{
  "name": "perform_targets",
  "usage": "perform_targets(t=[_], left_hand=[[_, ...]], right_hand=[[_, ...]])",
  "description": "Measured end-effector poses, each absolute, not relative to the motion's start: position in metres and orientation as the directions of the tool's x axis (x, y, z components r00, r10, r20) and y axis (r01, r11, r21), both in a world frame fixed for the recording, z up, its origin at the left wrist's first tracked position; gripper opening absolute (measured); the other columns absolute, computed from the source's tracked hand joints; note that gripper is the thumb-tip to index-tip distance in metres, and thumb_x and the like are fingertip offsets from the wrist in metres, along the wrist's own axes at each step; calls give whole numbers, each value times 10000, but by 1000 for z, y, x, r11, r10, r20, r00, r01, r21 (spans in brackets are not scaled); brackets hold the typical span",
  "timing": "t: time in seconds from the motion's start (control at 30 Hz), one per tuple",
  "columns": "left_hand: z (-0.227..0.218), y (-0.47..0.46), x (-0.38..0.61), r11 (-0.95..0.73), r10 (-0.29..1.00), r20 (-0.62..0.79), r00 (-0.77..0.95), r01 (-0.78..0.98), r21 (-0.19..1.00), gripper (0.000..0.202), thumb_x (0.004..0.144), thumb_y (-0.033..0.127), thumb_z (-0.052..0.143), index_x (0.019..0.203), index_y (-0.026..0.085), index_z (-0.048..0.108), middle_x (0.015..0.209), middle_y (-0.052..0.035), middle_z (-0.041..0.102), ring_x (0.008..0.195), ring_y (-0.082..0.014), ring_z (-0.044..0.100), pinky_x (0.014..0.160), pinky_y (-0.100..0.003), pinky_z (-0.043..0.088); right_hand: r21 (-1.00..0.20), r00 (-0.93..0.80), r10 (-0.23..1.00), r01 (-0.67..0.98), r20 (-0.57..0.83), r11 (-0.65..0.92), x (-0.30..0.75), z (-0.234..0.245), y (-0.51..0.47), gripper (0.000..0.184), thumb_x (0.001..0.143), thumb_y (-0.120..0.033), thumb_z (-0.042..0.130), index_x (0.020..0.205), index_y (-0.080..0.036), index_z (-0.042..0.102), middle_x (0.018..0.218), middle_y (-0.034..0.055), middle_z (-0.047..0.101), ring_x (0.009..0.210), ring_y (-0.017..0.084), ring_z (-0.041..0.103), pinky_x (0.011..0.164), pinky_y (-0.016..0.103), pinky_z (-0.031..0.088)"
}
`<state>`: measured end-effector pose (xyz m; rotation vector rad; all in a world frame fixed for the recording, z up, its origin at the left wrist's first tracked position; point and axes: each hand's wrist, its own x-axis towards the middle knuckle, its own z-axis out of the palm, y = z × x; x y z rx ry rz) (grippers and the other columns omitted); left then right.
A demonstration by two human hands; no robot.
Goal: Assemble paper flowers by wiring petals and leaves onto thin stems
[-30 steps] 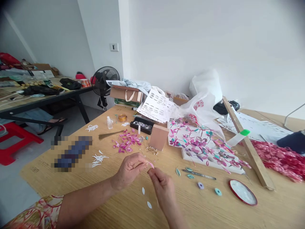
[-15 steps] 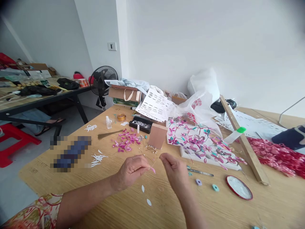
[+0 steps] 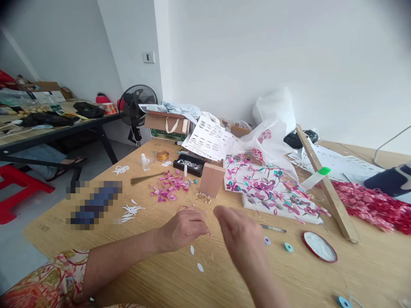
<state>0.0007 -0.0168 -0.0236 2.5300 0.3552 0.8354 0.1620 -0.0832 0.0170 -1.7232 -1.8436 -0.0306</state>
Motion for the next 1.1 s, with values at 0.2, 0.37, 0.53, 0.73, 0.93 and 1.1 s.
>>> perform_targets(t=[0.2,0.37,0.53,0.73,0.93,1.1], left_hand=[[-14,-23,-1,-360,705,279,652,-10,933,125,768,185,519,726,131,623,634,-7,586,586,-84,515,582,-182,409],[-14,-14,1,-315,795,234,559,50,948,121,765,136,495,733,130,612,644,8,579,564,-67,497,549,-163,394],[-24,-2,1,-710,633,439,637,254,657,172,804,157,458,740,155,618,728,-12,609,697,-99,535,662,-195,398],[-21,-9,-3,-885,306,403,863,101,455,189,822,162,434,805,173,622,801,-20,627,760,-115,549,729,-232,387],[-6,-17,-7,-561,544,418,728,-55,826,157,792,209,499,770,119,626,687,-31,597,635,-87,533,616,-181,414],[-11,-4,-4,-483,754,358,551,95,870,143,776,156,484,745,125,621,637,-5,575,583,-78,515,568,-173,402]], right_hand=[[-647,71,973,757,222,92,169,-35,-63,330,823,-397,372,664,-193,577,569,-9,568,541,138,521,501,206,381],[-567,12,978,816,209,111,136,-62,-98,340,860,-344,325,678,-201,573,511,-17,532,480,121,501,460,192,355],[-339,-200,934,892,297,299,122,-24,-127,300,863,-242,329,658,-221,548,525,-14,527,474,103,499,439,174,336],[-265,-47,867,943,496,202,169,35,-100,275,839,-325,381,763,-217,623,600,22,606,506,132,544,471,214,373],[-513,85,961,856,262,64,183,-21,-68,314,826,-365,388,714,-192,625,547,-6,601,510,133,555,460,190,398],[-398,-135,962,890,237,222,139,-54,-108,334,862,-256,326,612,-203,540,517,-17,559,470,107,529,452,175,368]])
